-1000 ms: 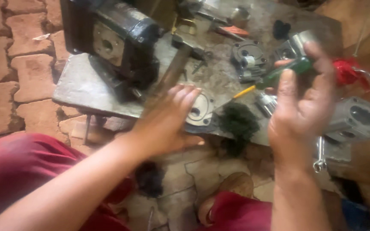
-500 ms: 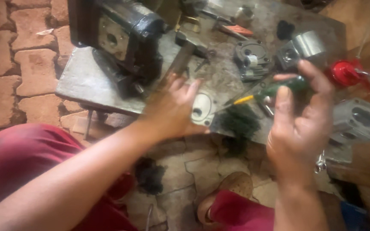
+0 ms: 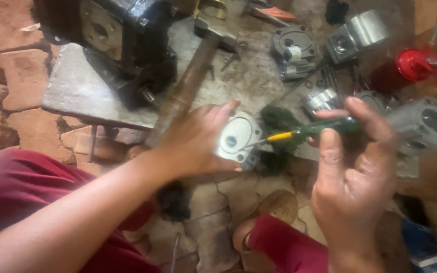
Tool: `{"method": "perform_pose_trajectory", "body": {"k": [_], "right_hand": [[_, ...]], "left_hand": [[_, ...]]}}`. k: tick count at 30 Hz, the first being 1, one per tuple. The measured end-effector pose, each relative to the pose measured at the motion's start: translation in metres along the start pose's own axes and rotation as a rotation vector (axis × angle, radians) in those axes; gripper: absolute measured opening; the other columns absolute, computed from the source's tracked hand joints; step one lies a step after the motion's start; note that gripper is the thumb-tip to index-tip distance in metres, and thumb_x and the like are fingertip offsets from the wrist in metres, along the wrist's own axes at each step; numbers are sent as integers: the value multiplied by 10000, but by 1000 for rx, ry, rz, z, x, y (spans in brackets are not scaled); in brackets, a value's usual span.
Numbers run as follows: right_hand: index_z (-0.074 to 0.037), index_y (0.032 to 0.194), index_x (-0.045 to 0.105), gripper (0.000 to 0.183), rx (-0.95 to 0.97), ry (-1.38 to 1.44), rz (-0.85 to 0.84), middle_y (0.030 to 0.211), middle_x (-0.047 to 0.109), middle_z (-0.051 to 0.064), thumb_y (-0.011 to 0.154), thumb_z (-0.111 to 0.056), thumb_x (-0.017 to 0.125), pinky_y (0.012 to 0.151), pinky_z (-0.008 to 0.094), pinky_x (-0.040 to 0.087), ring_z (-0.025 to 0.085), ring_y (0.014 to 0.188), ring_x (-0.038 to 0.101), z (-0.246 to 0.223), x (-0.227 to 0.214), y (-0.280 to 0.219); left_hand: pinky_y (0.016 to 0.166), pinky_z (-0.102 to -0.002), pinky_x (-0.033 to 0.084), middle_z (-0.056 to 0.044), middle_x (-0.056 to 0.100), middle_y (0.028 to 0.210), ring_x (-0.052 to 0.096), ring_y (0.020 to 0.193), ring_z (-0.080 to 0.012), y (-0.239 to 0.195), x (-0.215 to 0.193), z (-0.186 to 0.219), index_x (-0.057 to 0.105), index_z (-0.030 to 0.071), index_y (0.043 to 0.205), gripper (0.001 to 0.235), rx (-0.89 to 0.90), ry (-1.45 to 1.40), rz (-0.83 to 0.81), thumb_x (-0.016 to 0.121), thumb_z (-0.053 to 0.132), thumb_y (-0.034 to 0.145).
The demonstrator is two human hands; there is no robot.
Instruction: The person wipes metal mechanical parts with a scouring pad, handles engine components on a workbench, and uses a screwdriver to manipulate a circular metal part.
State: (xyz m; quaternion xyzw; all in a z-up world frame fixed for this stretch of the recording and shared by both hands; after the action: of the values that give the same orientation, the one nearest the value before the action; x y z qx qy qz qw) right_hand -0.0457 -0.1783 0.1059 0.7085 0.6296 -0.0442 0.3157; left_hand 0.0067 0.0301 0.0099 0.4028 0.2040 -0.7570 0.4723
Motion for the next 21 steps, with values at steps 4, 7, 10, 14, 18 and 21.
{"method": "perform_pose_trajectory", "body": {"k": [4,7,10,14,18,21], "right_hand": [[-43,1494,426,381,-104,-158,-62,1267,622,126,1161,35,593,1028,262,527,154,1162,623,-2,2,-4],[-59,1485,363,490,-158,-221,-120,1283,592,144,1097,54,640,1021,288,557,194,1175,654,-6,7,-2],[-86,1489,284,639,-182,-137,-162,1375,465,182,1000,68,664,966,305,609,222,1155,686,-6,15,-1],[-100,1474,282,657,-212,-188,-234,1299,538,173,986,84,681,903,323,632,255,1109,718,-3,20,3],[-111,1484,304,591,-167,-256,-296,1226,588,154,1048,44,671,879,327,610,234,1074,731,-1,26,23],[-114,1442,349,565,119,-196,-332,1095,616,136,992,34,656,719,317,639,233,919,727,4,41,39]], "left_hand": [[1081,-462,381,-211,477,1433,429,1348,-366,-6,10,-2,267,21,1544,1215,-144,-141,-28,917,500,636],[1160,-472,307,-270,380,1521,344,1425,-412,-13,18,-2,266,-13,1529,1199,-140,-231,90,943,436,648],[1185,-475,282,-271,371,1541,338,1445,-419,-15,22,-5,250,-28,1534,1196,-110,-275,141,939,413,661],[1170,-457,311,-251,410,1504,377,1416,-399,-14,25,-7,257,-8,1541,1203,-166,-339,111,949,374,635],[1147,-456,342,-261,425,1467,407,1381,-411,-13,25,-8,294,-18,1518,1200,-122,-317,111,972,321,589],[1140,-434,405,-220,484,1452,458,1382,-395,-16,25,-9,383,23,1498,1104,8,-233,97,958,306,599]]}}
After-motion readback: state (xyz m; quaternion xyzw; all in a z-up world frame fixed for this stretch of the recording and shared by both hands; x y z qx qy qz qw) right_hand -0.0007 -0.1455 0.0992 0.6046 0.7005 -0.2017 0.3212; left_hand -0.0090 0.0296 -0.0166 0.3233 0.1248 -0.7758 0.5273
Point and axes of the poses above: each hand's wrist, its own y-axis towards the middle knuckle, its own x-axis out of the palm, z = x × y, the point moved 2 cm from there along y, towards the middle knuckle
